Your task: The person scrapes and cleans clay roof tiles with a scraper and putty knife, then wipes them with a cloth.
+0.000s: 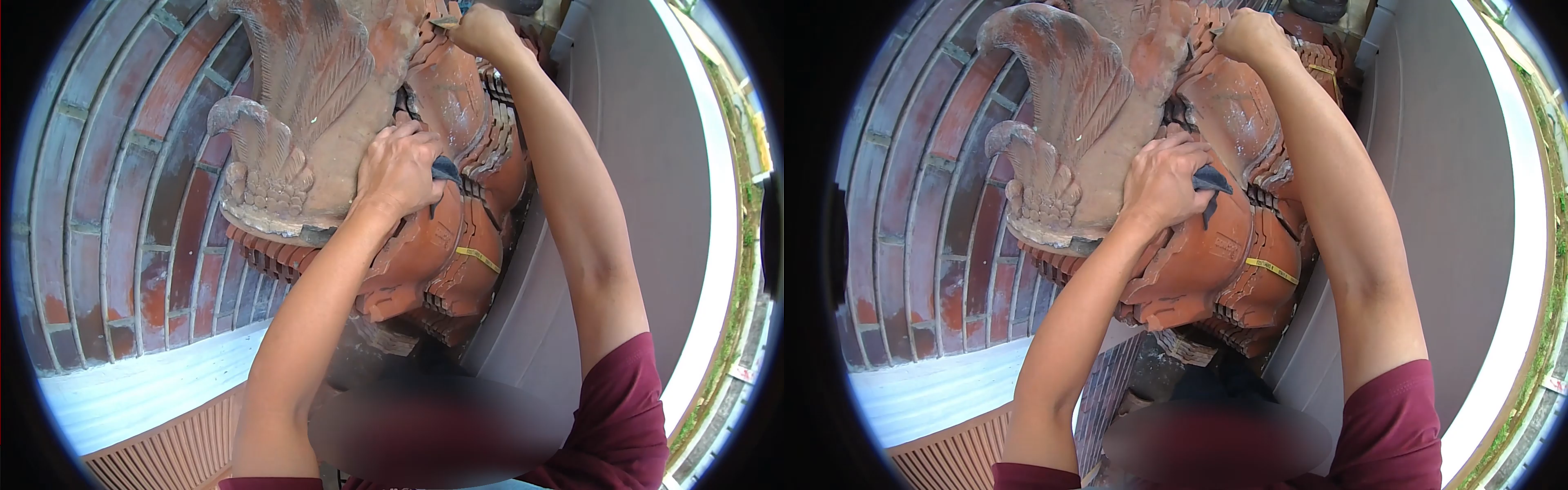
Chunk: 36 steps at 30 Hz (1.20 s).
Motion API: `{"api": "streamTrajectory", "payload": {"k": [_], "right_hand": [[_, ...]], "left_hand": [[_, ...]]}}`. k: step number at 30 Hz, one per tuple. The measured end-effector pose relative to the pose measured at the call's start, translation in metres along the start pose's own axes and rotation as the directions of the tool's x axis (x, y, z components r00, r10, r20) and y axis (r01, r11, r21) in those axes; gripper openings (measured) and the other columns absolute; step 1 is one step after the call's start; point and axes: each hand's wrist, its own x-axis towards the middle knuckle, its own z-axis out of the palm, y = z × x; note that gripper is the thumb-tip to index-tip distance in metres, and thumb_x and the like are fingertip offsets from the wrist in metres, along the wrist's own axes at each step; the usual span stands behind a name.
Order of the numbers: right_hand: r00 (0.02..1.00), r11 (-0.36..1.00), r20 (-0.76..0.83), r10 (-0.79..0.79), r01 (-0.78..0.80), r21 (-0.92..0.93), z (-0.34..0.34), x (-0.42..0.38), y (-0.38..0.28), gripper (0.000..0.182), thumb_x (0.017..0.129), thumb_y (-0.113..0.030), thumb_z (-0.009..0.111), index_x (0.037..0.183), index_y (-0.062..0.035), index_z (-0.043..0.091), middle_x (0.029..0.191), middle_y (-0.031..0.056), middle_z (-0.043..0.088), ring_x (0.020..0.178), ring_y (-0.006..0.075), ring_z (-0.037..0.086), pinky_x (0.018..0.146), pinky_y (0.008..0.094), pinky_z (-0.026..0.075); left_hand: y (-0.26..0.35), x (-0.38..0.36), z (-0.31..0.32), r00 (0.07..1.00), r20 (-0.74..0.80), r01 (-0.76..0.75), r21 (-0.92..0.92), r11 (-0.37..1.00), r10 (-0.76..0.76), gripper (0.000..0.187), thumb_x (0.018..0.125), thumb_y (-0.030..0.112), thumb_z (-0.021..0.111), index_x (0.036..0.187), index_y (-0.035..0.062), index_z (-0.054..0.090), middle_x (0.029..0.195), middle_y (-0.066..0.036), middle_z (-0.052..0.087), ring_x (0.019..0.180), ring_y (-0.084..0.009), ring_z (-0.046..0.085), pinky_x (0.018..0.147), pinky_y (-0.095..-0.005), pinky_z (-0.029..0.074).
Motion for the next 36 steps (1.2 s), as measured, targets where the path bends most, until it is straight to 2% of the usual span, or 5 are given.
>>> {"api": "streamTrajectory", "payload": {"k": [10,23,29,32,36], "right_hand": [[1.0,0.982,-0.01,-0.009,0.006,-0.188,0.016,0.022,0.007,0.05,0.087,-0.027,0.062,0.133,-0.008,0.064,0.131,0.0227,0.065,0.124,0.0404,0.061,0.106,0.0478,0.049],[0.992,0.991,0.109,0.061,-0.048,-0.123,-0.003,0.0,-0.002,0.051,0.088,-0.025,0.059,0.137,-0.0092,0.059,0.133,0.0232,0.063,0.127,0.0405,0.059,0.107,0.0483,0.047],[0.998,0.993,0.048,0.037,-0.031,-0.116,-0.005,-0.007,-0.009,0.046,0.089,-0.027,0.06,0.129,-0.0061,0.065,0.13,0.025,0.065,0.124,0.043,0.06,0.105,0.0481,0.049],[0.995,0.994,-0.097,-0.039,0.029,-0.107,0.007,-0.01,0.001,0.037,0.085,-0.027,0.061,0.111,-0.0026,0.074,0.11,0.029,0.07,0.107,0.045,0.067,0.095,0.0488,0.054],[0.996,0.998,-0.092,0.001,-0.007,-0.061,-0.01,-0.012,0.019,0.04,0.088,-0.032,0.061,0.114,-0.0046,0.073,0.119,0.0257,0.069,0.114,0.044,0.065,0.098,0.0484,0.052]], "left_hand": [[0.001,0.001,-0.001,0.998,0.064,0.01,-0.001,1.0,-0.01,0.029,0.069,0.019,0.078,0.096,0.01,0.077,0.113,-0.004,0.074,0.117,-0.0245,0.063,0.101,-0.0396,0.048],[-0.001,0.001,0.0,0.999,0.046,0.004,-0.024,1.0,-0.002,0.028,0.068,0.019,0.078,0.094,0.0085,0.077,0.11,-0.005,0.074,0.115,-0.0257,0.063,0.1,-0.0412,0.048],[-0.002,0.0,0.002,1.0,0.022,-0.017,0.003,1.0,0.017,0.027,0.068,0.02,0.078,0.093,0.0091,0.077,0.111,-0.005,0.074,0.115,-0.0246,0.063,0.1,-0.0398,0.048],[-0.003,0.001,0.002,0.999,0.053,-0.006,-0.011,1.0,0.007,0.027,0.068,0.02,0.078,0.093,0.0091,0.077,0.111,-0.005,0.074,0.117,-0.0249,0.063,0.101,-0.0393,0.047],[-0.002,0.002,-0.001,0.998,0.065,-0.004,-0.016,1.0,0.005,0.028,0.068,0.019,0.079,0.094,0.009,0.077,0.114,-0.005,0.074,0.12,-0.0252,0.062,0.102,-0.0392,0.047]]}}
